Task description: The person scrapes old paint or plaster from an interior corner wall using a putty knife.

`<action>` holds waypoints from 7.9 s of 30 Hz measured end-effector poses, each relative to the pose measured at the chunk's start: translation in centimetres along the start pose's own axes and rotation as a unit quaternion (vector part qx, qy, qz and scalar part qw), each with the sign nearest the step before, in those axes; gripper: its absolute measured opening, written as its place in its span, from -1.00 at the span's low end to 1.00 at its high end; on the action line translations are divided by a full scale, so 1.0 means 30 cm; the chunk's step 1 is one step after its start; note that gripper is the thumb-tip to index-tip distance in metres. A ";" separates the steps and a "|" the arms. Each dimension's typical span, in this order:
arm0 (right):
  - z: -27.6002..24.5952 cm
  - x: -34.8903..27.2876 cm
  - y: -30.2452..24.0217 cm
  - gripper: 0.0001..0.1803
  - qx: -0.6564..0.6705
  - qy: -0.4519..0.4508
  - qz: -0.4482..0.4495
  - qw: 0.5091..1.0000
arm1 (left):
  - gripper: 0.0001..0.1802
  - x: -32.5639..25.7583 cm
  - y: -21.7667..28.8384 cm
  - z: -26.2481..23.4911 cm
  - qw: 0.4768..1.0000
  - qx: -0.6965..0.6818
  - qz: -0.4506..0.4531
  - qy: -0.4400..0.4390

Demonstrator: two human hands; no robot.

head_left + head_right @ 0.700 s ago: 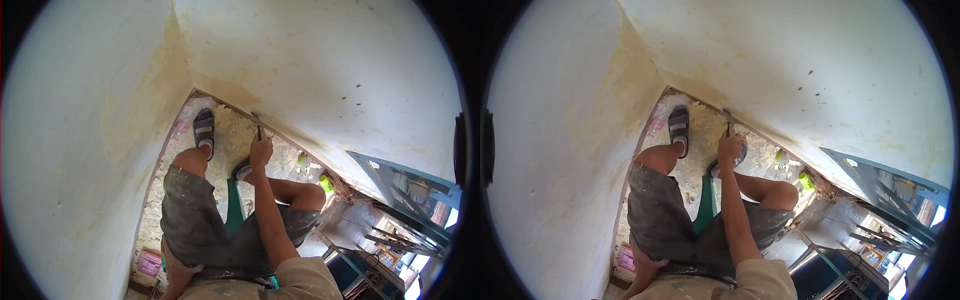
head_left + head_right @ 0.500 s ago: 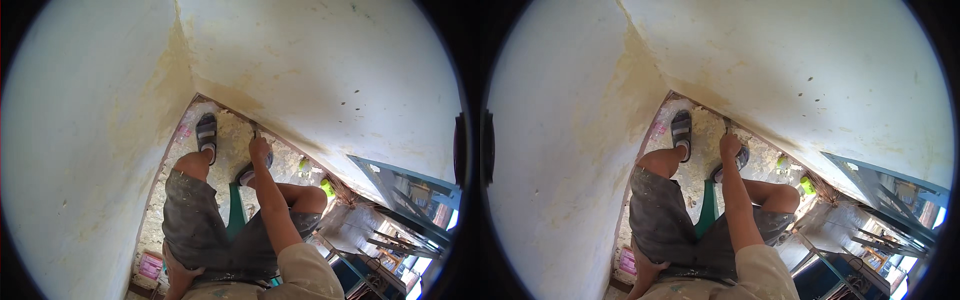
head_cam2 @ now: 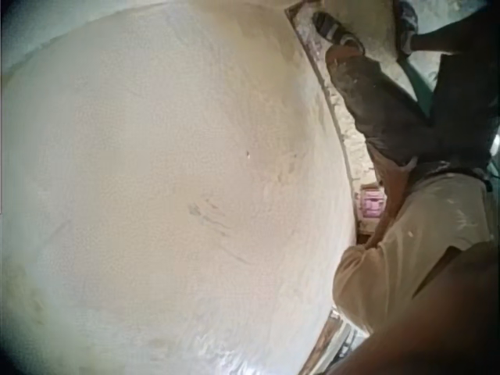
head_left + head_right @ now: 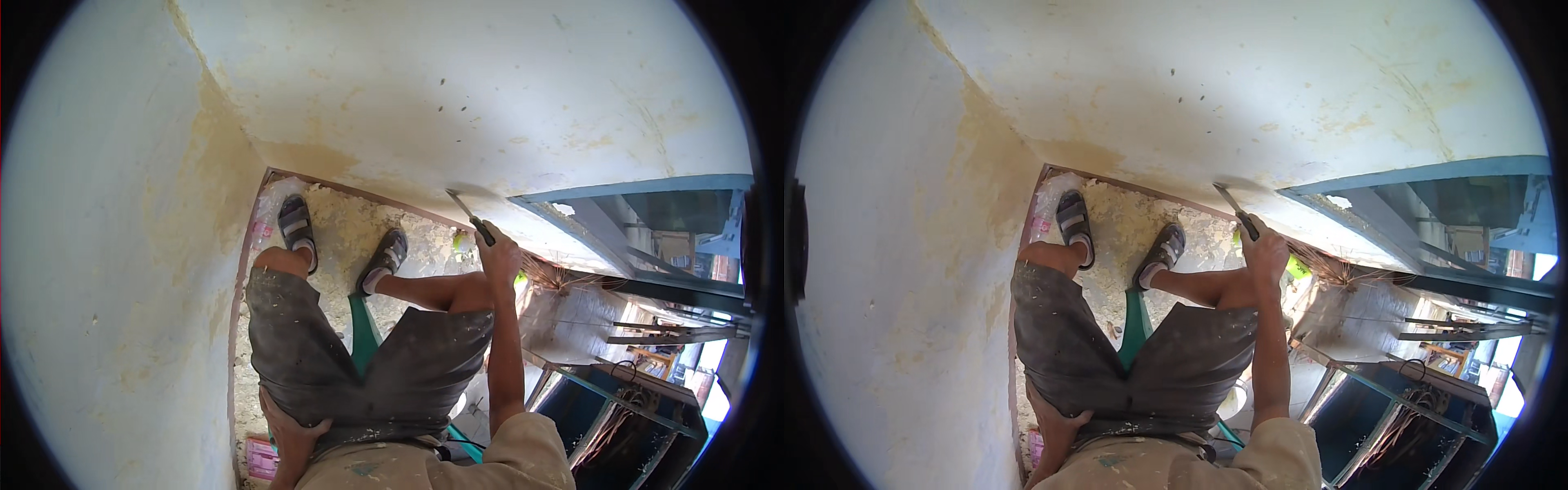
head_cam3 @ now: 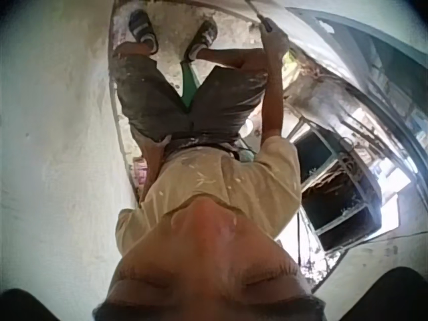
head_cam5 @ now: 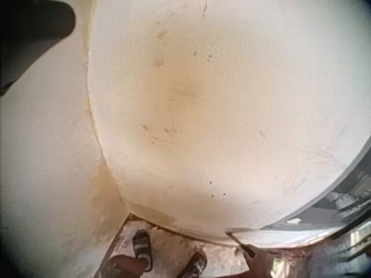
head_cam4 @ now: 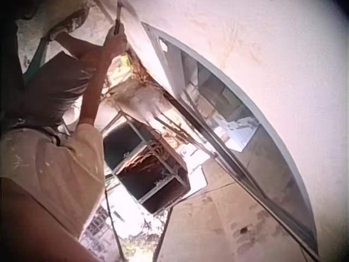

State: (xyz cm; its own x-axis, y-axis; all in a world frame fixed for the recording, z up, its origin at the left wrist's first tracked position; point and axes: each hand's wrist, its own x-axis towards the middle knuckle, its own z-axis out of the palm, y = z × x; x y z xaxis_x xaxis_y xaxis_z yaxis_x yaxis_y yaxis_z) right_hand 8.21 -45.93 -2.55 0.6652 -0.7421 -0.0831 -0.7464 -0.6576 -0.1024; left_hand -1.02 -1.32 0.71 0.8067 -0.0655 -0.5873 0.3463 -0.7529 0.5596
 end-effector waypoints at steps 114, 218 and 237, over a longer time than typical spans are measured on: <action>0.229 0.004 0.053 -0.82 0.741 -0.186 0.282 0.580 | 0.45 0.045 0.020 -0.002 0.999 -0.024 -0.015 0.046; 0.706 0.168 0.034 -0.91 0.683 -0.228 0.392 0.573 | 0.63 0.017 -0.073 0.003 0.992 -0.010 -0.116 0.042; 0.590 0.214 -0.035 -0.86 0.703 -0.238 0.300 0.600 | 0.66 0.029 -0.039 -0.018 0.992 -0.026 -0.119 0.022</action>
State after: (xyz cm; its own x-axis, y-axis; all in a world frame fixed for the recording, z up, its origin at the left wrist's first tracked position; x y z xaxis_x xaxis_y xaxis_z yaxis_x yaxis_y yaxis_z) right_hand 13.63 -47.70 -20.54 0.4663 -0.4497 -0.7618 -0.3213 0.7163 -0.6194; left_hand -0.47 -0.13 -0.14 0.7191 0.1393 -0.6808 0.5526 -0.7086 0.4387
